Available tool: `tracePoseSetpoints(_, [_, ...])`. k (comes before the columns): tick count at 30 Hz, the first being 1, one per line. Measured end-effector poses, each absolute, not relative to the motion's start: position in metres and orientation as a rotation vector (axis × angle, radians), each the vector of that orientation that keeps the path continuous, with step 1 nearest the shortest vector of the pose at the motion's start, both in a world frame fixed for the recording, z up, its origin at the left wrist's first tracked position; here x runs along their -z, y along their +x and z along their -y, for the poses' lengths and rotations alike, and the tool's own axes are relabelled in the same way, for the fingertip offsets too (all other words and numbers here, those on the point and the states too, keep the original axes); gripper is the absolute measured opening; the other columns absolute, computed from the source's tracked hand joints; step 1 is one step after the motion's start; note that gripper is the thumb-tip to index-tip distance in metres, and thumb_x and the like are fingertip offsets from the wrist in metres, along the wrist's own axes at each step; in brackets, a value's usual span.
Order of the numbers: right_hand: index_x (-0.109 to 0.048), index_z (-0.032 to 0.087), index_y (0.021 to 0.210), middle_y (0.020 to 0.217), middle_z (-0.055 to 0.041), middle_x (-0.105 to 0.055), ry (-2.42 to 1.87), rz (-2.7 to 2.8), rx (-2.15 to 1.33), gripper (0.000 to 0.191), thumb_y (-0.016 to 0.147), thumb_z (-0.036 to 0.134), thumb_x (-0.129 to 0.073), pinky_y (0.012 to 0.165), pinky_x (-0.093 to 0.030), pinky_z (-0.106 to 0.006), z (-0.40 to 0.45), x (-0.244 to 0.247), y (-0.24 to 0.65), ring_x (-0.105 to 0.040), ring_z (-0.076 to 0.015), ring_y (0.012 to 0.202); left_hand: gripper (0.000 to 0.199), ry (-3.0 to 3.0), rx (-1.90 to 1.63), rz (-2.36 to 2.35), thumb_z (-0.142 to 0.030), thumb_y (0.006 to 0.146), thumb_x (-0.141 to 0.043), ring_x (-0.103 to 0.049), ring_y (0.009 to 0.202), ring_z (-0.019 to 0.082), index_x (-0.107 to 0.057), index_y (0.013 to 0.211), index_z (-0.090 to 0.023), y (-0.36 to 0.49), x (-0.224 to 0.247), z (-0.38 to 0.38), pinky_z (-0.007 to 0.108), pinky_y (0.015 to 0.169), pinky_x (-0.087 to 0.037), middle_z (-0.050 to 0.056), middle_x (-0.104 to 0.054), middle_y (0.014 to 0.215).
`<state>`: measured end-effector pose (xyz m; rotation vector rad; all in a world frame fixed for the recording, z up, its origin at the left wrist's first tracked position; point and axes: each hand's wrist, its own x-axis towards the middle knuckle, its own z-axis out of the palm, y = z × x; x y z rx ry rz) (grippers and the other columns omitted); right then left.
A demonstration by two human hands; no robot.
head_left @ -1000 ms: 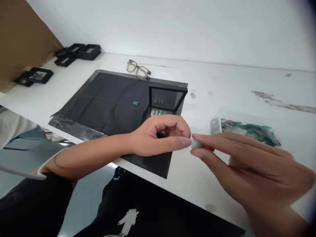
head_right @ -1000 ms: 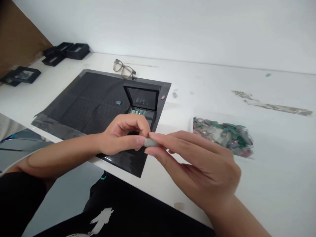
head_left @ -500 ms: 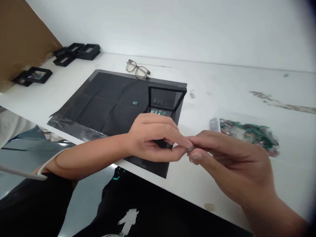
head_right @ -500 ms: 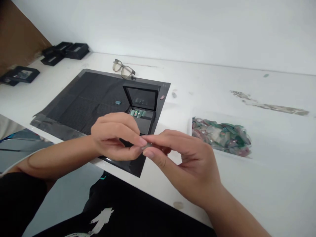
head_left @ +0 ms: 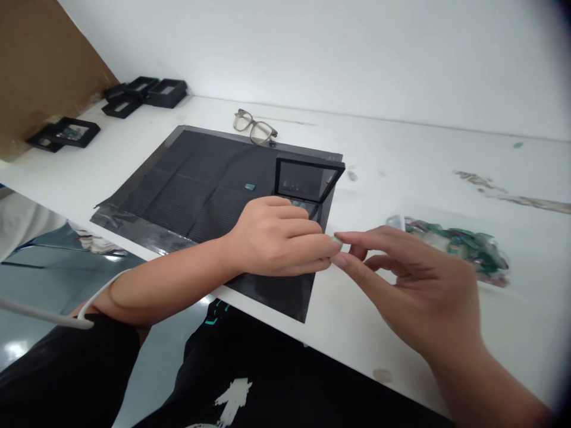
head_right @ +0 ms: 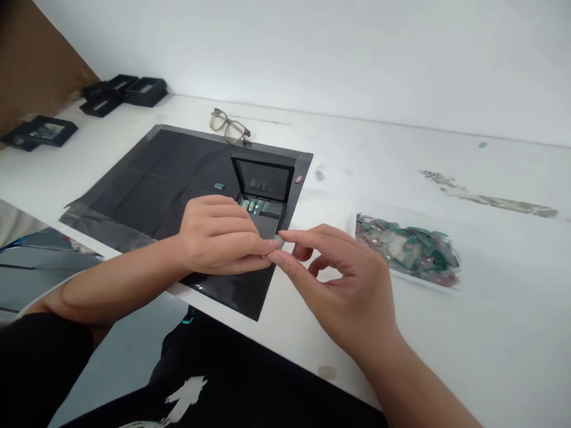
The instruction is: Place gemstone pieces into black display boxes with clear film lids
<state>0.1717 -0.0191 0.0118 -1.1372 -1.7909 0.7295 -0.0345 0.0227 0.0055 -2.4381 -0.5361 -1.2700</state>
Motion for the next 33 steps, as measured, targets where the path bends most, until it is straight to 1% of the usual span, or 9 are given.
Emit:
tracePoseSetpoints(3, [-0.078, 0.031, 0.098, 0.076, 0.0025, -0.066, -1.124, 1.833, -0.708, 0.011, 0.088, 0.028, -0.076, 0.051, -0.052, -0.024, 0.017, -0.009, 0.173, -0.058, -0.0114, 0.063, 0.011, -2.487, 1.208, 0.546, -0.028, 0.087, -0.065, -0.054, 0.050, 0.007, -0.065, 0.077, -0.023, -0.036, -0.007, -0.023, 0.025, 0.049, -0.036, -0.010, -0.066, 0.060])
tracePoseSetpoints(5, [-0.078, 0.031, 0.101, 0.078, 0.0017, -0.068, -1.124, 1.855, -0.646, 0.013, 0.088, 0.028, -0.075, 0.053, -0.053, -0.026, 0.015, -0.007, 0.175, -0.057, -0.0121, 0.063, 0.005, -2.559, 1.243, 0.591, -0.027, 0.086, -0.064, -0.057, 0.053, 0.007, -0.068, 0.085, -0.025, -0.039, -0.011, -0.025, 0.024, 0.051, -0.039, -0.010, -0.068, 0.063])
tracePoseSetpoints(9, [-0.078, 0.030, 0.102, 0.071, 0.0015, -0.063, -1.199, 1.876, -0.524, 0.014, 0.090, 0.032, -0.073, 0.054, -0.054, -0.027, 0.002, 0.002, 0.177, -0.057, -0.0138, 0.062, 0.009, -2.549, 1.677, 0.704, -0.020, 0.087, -0.060, -0.058, 0.054, 0.005, -0.068, 0.090, -0.022, -0.050, -0.021, -0.032, 0.019, 0.054, -0.046, -0.008, -0.066, 0.063])
tracePoseSetpoints(12, [-0.078, 0.027, 0.102, 0.072, 0.0007, -0.064, -1.262, 1.965, -0.491, 0.016, 0.091, 0.035, -0.071, 0.053, -0.052, -0.028, -0.014, 0.008, 0.171, -0.055, -0.0133, 0.059, 0.013, -2.321, 1.912, 0.835, -0.018, 0.094, -0.054, -0.056, 0.055, 0.007, -0.065, 0.088, -0.022, -0.059, -0.025, -0.040, 0.023, 0.053, -0.047, -0.004, -0.066, 0.067])
tracePoseSetpoints(15, [-0.079, 0.023, 0.101, 0.073, -0.0011, -0.067, -1.319, 2.136, -0.425, 0.020, 0.091, 0.037, -0.069, 0.054, -0.048, -0.031, -0.031, 0.013, 0.159, -0.056, -0.0143, 0.056, 0.016, -2.180, 1.918, 0.925, -0.026, 0.099, -0.050, -0.057, 0.058, 0.010, -0.062, 0.088, -0.025, -0.063, -0.025, -0.046, 0.028, 0.056, -0.049, -0.002, -0.066, 0.070])
tracePoseSetpoints(20, [-0.080, 0.023, 0.106, 0.073, -0.0035, -0.070, -1.473, 2.206, -0.363, 0.028, 0.091, 0.041, -0.065, 0.061, -0.044, -0.034, -0.043, 0.018, 0.144, -0.064, -0.0215, 0.067, 0.019, -2.207, 1.883, 0.850, -0.027, 0.095, -0.051, -0.051, 0.054, 0.010, -0.065, 0.081, -0.023, -0.062, -0.021, -0.050, 0.027, 0.052, -0.047, -0.002, -0.062, 0.062])
tracePoseSetpoints(24, [-0.078, 0.024, 0.109, 0.069, -0.0014, -0.068, -1.511, 2.090, -0.436, 0.033, 0.088, 0.047, -0.067, 0.061, -0.044, -0.034, -0.042, 0.022, 0.145, -0.061, -0.0194, 0.062, 0.016, -2.297, 1.843, 0.913, -0.021, 0.089, -0.053, -0.051, 0.055, 0.009, -0.066, 0.080, -0.021, -0.060, -0.020, -0.046, 0.025, 0.055, -0.046, -0.002, -0.062, 0.063])
tracePoseSetpoints(28, [-0.075, 0.023, 0.113, 0.067, 0.0002, -0.065, -1.519, 2.046, -0.466, 0.036, 0.086, 0.047, -0.068, 0.059, -0.044, -0.032, -0.041, 0.023, 0.144, -0.059, -0.0181, 0.060, 0.015, -2.362, 1.858, 0.899, -0.020, 0.088, -0.055, -0.051, 0.055, 0.007, -0.069, 0.081, -0.020, -0.058, -0.019, -0.043, 0.022, 0.054, -0.044, -0.003, -0.063, 0.063])
tracePoseSetpoints(33, [-0.070, 0.023, 0.122, 0.064, 0.0015, -0.063, -1.458, 2.055, -0.397, 0.040, 0.089, 0.045, -0.067, 0.057, -0.045, -0.031, -0.024, 0.002, 0.139, -0.058, -0.0171, 0.055, 0.014, -2.429, 1.812, 0.887, -0.022, 0.086, -0.059, -0.054, 0.053, 0.006, -0.072, 0.082, -0.017, -0.055, -0.012, -0.045, 0.020, 0.053, -0.043, -0.004, -0.063, 0.059])
